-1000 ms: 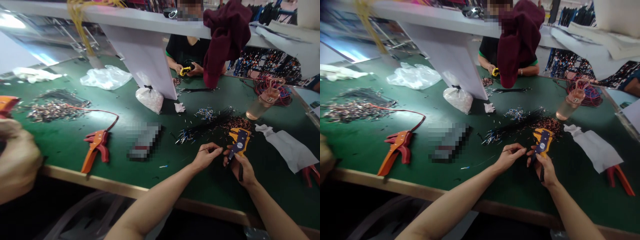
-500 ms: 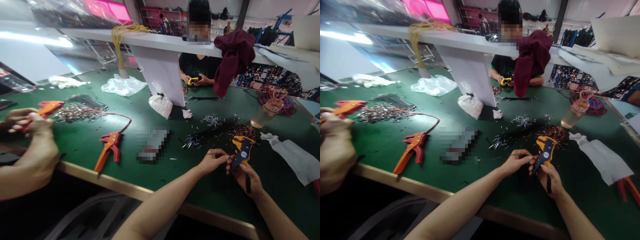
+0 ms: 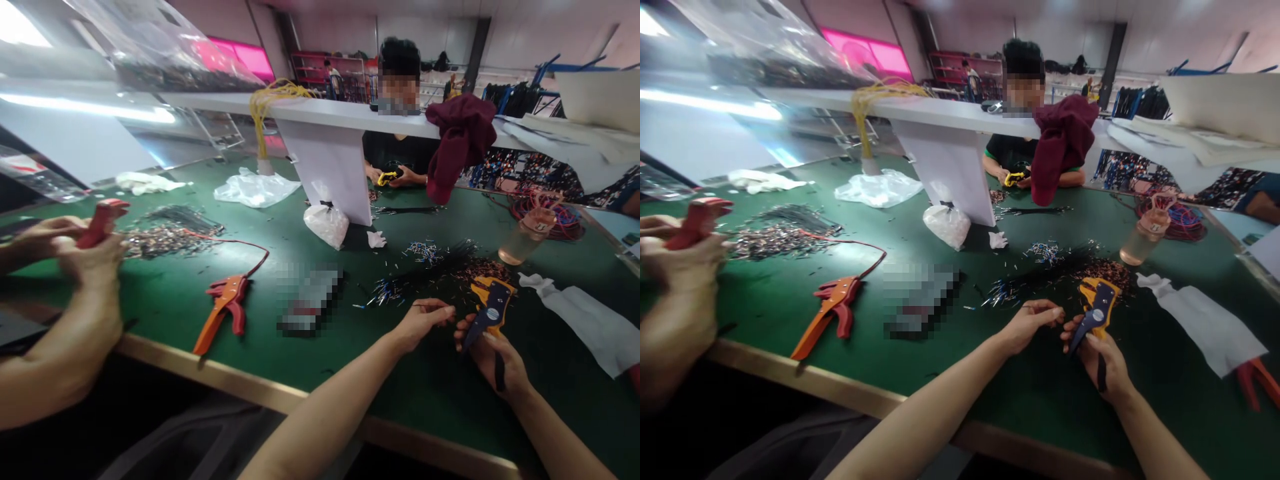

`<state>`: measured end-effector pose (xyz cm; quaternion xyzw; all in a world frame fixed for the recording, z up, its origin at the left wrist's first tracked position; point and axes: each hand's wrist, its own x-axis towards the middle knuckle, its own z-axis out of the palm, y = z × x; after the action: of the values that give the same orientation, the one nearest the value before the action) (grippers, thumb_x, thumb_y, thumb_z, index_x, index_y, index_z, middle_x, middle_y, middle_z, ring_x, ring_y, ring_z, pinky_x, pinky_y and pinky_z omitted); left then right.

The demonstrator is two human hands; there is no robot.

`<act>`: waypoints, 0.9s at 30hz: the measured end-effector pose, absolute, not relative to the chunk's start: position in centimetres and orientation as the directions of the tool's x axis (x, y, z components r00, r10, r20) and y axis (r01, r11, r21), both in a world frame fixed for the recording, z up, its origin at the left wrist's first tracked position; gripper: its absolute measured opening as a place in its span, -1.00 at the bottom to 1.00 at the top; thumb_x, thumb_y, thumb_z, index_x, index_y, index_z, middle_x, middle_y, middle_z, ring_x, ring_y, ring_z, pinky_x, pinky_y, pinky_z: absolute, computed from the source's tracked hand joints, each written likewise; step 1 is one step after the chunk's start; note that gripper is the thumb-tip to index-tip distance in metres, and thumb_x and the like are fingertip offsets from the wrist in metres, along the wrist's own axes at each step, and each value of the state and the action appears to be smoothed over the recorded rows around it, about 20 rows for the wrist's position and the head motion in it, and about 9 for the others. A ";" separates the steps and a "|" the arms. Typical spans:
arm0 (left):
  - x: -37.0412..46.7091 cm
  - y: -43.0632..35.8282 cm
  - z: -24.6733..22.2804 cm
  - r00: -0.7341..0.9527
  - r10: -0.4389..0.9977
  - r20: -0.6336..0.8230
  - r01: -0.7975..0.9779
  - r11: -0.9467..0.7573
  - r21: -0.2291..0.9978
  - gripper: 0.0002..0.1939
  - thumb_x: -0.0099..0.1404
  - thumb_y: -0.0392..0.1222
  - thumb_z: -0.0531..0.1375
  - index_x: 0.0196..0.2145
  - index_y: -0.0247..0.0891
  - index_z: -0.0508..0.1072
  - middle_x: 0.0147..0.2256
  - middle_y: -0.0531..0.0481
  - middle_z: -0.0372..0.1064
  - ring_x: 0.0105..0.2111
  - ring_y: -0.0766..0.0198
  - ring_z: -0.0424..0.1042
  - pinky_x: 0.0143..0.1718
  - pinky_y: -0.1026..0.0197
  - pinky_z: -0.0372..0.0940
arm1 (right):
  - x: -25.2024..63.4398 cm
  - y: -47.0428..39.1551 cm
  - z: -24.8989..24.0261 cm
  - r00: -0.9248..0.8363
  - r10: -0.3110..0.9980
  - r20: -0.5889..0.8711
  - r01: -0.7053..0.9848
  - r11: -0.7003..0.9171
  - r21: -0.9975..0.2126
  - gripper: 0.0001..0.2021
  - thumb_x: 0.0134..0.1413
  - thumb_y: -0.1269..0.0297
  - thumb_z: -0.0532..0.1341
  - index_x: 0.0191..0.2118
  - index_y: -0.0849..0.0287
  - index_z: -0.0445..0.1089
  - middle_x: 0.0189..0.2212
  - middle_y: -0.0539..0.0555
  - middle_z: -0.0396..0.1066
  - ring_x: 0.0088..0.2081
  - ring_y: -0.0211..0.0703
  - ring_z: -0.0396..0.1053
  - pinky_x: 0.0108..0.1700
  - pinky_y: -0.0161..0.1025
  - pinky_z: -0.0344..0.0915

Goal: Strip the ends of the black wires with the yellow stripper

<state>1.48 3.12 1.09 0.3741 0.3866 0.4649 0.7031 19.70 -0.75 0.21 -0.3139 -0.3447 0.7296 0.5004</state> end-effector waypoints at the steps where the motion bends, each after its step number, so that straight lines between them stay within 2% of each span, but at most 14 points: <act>1: 1.5 3.1 1.1 0.271 0.941 -0.203 -0.377 0.298 0.877 -0.53 -0.17 0.12 0.49 -0.49 -0.35 0.56 -0.53 0.01 0.44 -0.45 0.33 0.37 -0.29 0.23 0.25 | 19.7 -0.8 0.2 -0.305 0.946 -0.113 -0.515 -0.263 -0.815 -0.70 -0.04 0.21 0.38 -0.12 0.11 0.53 -0.19 0.16 0.59 -0.18 0.08 0.53 -0.15 -0.01 0.43; 8: 1.5 3.1 0.8 0.330 0.914 -0.238 -0.421 0.368 0.829 -0.52 -0.20 0.13 0.51 -0.51 -0.34 0.53 -0.54 0.03 0.42 -0.46 0.35 0.36 -0.31 0.24 0.25 | 19.4 -0.9 -0.6 -0.337 0.935 -0.109 -0.514 -0.280 -0.811 -0.69 -0.02 0.19 0.37 -0.11 0.14 0.52 -0.18 0.18 0.59 -0.19 0.06 0.53 -0.17 -0.04 0.43; 16: 1.5 3.2 0.7 0.287 0.921 -0.265 -0.437 0.372 0.819 -0.50 -0.22 0.12 0.52 -0.51 -0.34 0.52 -0.53 0.03 0.42 -0.46 0.37 0.35 -0.31 0.25 0.23 | 19.2 -1.0 -0.4 -0.328 0.939 -0.105 -0.541 -0.279 -0.793 -0.70 -0.04 0.22 0.40 -0.12 0.12 0.55 -0.19 0.14 0.60 -0.19 0.00 0.54 -0.17 -0.12 0.43; 23: 1.6 3.4 0.7 0.206 0.944 -0.257 -0.448 0.324 0.833 -0.47 -0.15 0.21 0.47 -0.53 -0.36 0.52 -0.53 0.02 0.41 -0.53 0.42 0.28 -0.39 0.29 0.19 | 19.2 -1.0 -0.4 -0.315 0.942 -0.118 -0.537 -0.279 -0.796 -0.73 -0.03 0.24 0.39 -0.15 0.14 0.53 -0.19 0.16 0.59 -0.20 0.02 0.54 -0.14 -0.08 0.43; 27: 1.5 3.6 0.6 0.131 0.968 -0.213 -0.381 0.248 0.891 -0.47 -0.15 0.25 0.45 -0.53 -0.33 0.52 -0.54 0.02 0.41 -0.50 0.38 0.29 -0.37 0.27 0.19 | 19.0 -1.1 -0.2 -0.303 0.944 -0.128 -0.539 -0.280 -0.794 -0.70 -0.07 0.24 0.42 -0.15 0.14 0.54 -0.18 0.15 0.59 -0.20 0.01 0.53 -0.15 -0.09 0.43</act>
<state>1.53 3.60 0.57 0.3472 0.4228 0.5055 0.6672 18.98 -1.11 -0.15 -0.3096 -0.3276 0.7378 0.5025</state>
